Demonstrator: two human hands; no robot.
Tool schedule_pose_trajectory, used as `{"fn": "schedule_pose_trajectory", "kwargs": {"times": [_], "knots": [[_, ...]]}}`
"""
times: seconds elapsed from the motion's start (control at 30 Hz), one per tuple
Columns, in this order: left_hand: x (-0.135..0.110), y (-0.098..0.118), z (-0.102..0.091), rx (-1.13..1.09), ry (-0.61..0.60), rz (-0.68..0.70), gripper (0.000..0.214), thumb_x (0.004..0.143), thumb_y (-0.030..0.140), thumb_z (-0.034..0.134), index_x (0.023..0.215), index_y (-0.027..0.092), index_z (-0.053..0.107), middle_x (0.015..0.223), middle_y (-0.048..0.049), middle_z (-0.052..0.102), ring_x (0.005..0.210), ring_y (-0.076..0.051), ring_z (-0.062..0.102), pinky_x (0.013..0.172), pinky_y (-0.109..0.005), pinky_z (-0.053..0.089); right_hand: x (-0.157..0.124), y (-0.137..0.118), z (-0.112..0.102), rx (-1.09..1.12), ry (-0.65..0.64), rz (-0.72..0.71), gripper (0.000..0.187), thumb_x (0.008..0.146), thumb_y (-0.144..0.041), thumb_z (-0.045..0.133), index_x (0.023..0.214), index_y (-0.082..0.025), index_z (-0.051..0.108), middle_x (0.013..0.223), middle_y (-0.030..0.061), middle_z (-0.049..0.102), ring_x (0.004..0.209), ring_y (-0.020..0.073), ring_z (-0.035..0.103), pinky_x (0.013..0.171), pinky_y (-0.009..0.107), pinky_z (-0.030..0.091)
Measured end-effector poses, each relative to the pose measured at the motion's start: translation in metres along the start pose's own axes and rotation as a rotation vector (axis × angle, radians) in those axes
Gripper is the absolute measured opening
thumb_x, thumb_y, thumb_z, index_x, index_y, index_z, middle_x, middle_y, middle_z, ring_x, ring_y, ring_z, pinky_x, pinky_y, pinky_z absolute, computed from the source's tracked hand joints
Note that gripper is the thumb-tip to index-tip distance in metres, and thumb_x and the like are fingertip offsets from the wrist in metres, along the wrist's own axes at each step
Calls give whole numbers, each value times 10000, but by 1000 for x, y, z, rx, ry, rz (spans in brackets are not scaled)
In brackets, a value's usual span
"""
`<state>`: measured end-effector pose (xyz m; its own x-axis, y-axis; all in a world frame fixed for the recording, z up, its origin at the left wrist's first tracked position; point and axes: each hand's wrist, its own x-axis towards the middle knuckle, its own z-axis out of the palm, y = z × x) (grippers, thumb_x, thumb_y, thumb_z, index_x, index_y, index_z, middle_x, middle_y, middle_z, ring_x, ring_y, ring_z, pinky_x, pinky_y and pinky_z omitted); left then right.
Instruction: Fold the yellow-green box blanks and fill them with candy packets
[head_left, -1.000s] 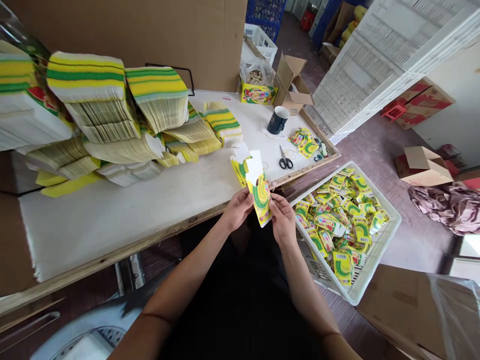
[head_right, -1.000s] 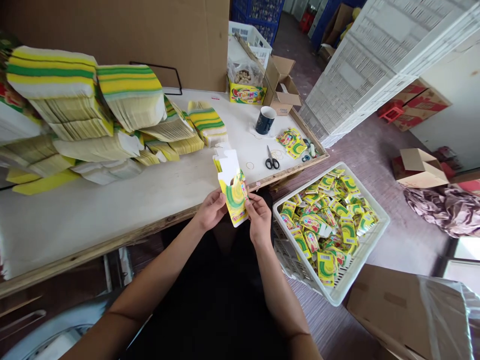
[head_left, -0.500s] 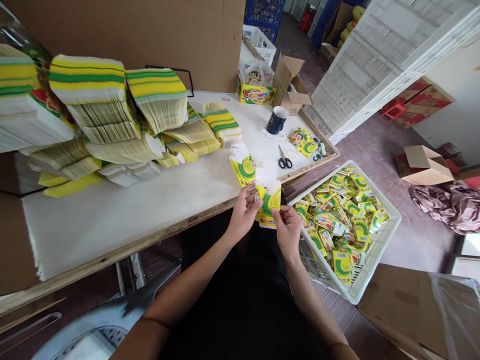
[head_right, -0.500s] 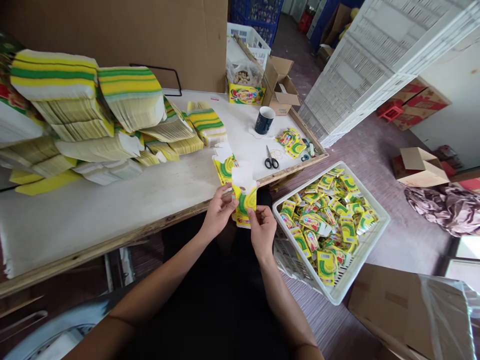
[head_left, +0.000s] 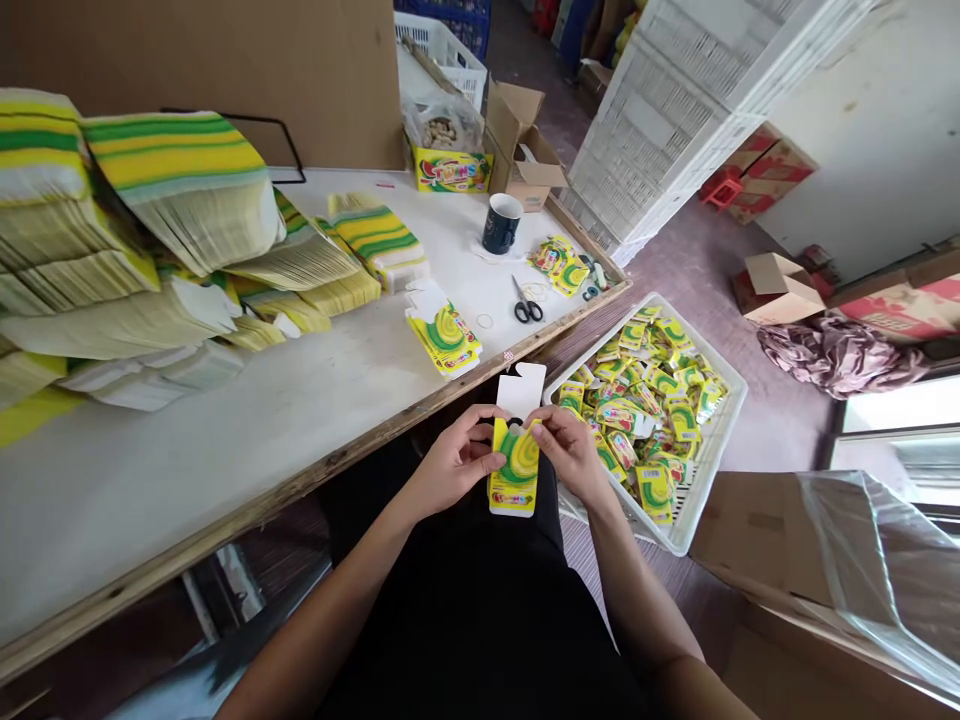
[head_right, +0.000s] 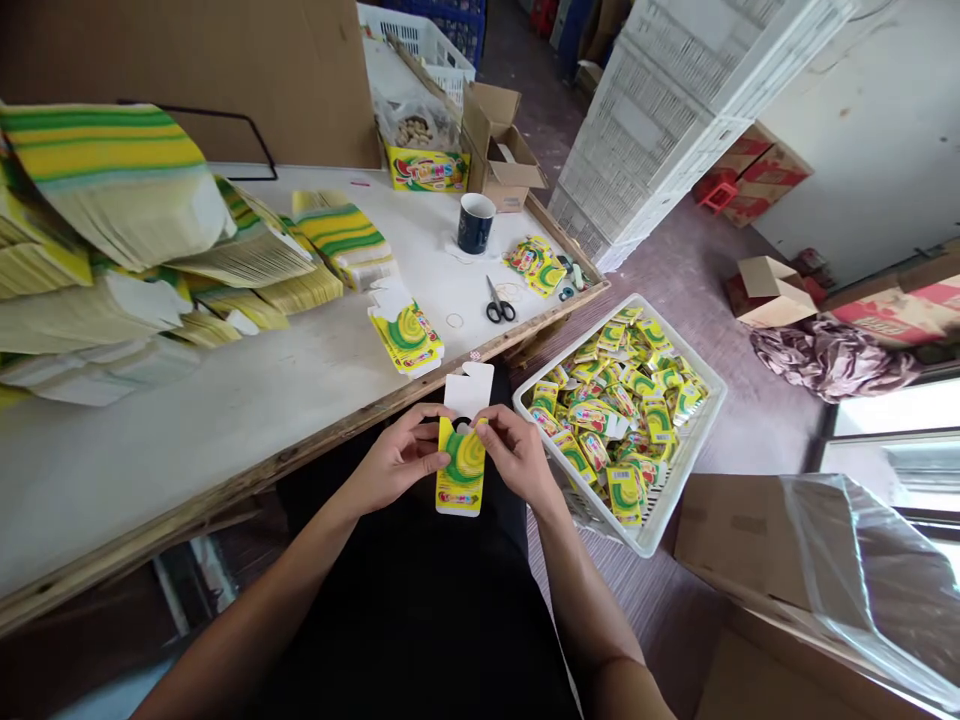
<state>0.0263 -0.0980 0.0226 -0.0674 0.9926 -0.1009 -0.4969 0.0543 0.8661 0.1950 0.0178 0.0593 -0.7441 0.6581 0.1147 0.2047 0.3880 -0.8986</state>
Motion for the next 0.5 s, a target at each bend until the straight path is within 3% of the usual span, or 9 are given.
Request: {"fn": "schedule_pose_trajectory", "kwargs": {"times": [0.07,0.13,0.17,0.23,0.3,0.4,0.5], "knots": [[-1,-1,3,-48,-10,-23,685,802,347,788,1353,260,390,1097,-73,712,815,-162,722,776,-274,587,-2,2,0,-54,24,-53,243,1011,-355,551,902,-179,678,867,58,637,785,150,575,687,275,439],[0,-2,4,-56,-36,-42,811,803,345,787,1447,283,298,1149,-89,708,865,-176,730,815,-295,594,-4,5,3,-4,70,-66,161,1003,-325,568,986,-196,664,900,57,645,830,159,601,737,286,467],[0,-4,4,-37,-52,-49,808,808,350,780,1458,272,306,1165,-100,707,897,-183,730,828,-296,594,-5,6,4,57,94,-53,147,994,-320,584,1085,-215,633,935,53,650,828,158,608,738,288,478],[2,-6,3,34,-50,-37,690,827,359,757,1412,230,413,1187,-116,703,949,-189,723,826,-273,590,-6,8,3,155,153,-16,321,979,-333,609,1279,-253,526,1030,57,661,799,150,609,714,286,488],[3,-8,2,121,4,19,551,853,355,725,1339,212,510,1223,-115,693,984,-183,712,819,-244,585,-7,7,-2,110,179,-12,354,990,-380,582,1314,-243,541,1072,77,666,831,161,610,733,298,487],[3,-11,4,249,70,111,444,886,338,679,1301,223,571,1350,-103,633,1042,-175,698,833,-224,585,-7,4,-10,-13,69,60,365,982,-450,566,1217,-194,674,926,70,649,806,171,585,692,288,461],[3,-13,7,304,52,132,434,916,308,627,1341,248,564,1446,-89,566,1152,-191,668,912,-238,580,-7,3,-9,-56,-59,174,421,899,-406,671,1252,-178,650,730,0,530,613,122,466,540,246,372]]}}
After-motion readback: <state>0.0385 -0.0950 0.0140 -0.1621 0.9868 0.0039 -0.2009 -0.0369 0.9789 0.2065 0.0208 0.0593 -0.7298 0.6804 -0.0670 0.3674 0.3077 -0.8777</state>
